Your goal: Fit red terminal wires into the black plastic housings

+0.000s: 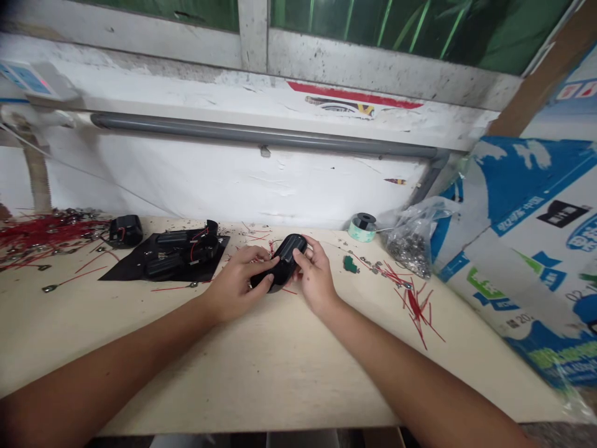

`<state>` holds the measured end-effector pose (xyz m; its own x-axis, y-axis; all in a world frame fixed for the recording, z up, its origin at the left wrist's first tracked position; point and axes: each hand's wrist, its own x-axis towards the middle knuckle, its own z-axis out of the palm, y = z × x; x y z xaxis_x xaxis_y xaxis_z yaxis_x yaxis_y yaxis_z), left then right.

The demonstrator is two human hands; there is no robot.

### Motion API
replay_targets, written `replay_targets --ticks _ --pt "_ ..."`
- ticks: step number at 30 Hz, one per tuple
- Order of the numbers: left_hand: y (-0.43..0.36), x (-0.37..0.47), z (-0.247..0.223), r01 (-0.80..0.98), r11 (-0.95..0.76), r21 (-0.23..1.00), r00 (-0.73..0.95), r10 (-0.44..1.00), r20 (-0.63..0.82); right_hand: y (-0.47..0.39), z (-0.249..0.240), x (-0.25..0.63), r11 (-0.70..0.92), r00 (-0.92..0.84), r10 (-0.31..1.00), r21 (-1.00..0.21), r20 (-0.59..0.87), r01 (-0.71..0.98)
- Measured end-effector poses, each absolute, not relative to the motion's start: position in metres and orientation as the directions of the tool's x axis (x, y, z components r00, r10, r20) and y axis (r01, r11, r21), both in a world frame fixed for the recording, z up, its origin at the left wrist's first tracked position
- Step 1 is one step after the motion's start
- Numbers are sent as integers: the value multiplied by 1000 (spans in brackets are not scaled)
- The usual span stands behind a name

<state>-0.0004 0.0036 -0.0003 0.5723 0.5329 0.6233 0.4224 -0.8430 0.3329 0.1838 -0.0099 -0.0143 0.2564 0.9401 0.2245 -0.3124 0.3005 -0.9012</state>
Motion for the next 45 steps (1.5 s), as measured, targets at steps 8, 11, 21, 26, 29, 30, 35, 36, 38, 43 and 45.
replay_targets --ticks 8,11,21,26,29,30,35,36,38,43,45 --pt "3 3 0 355 -846 398 587 533 609 -14 -9 181 249 245 955 -902 168 -354" --pt "1 3 1 353 -840 411 587 541 602 -15 -9 181 241 251 956 -896 153 -372" --pt "6 0 -1 362 -802 476 470 598 649 -6 -6 191 231 313 941 -917 126 -326" --pt "16 -8 -4 613 -713 341 446 668 596 6 -7 209 262 495 867 -895 54 -362" --pt "18 -9 -8 598 -757 264 599 641 480 10 -8 215 282 551 834 -871 16 -402" --pt "17 -8 -9 570 -780 259 640 619 455 11 -8 216 286 555 832 -868 14 -407" --pt "15 -4 -8 504 -833 229 695 548 465 9 -8 211 258 521 853 -882 17 -394" --pt "14 -4 -7 508 -833 219 699 547 461 9 -8 210 249 515 857 -885 11 -395" --pt "14 -3 -5 535 -819 207 700 568 433 8 -8 208 235 508 861 -885 -2 -403" --pt "15 -4 -3 573 -792 210 672 601 433 9 -9 206 253 506 862 -872 6 -420" --pt "16 -5 -3 582 -780 229 623 609 491 9 -10 206 264 506 862 -867 16 -423"
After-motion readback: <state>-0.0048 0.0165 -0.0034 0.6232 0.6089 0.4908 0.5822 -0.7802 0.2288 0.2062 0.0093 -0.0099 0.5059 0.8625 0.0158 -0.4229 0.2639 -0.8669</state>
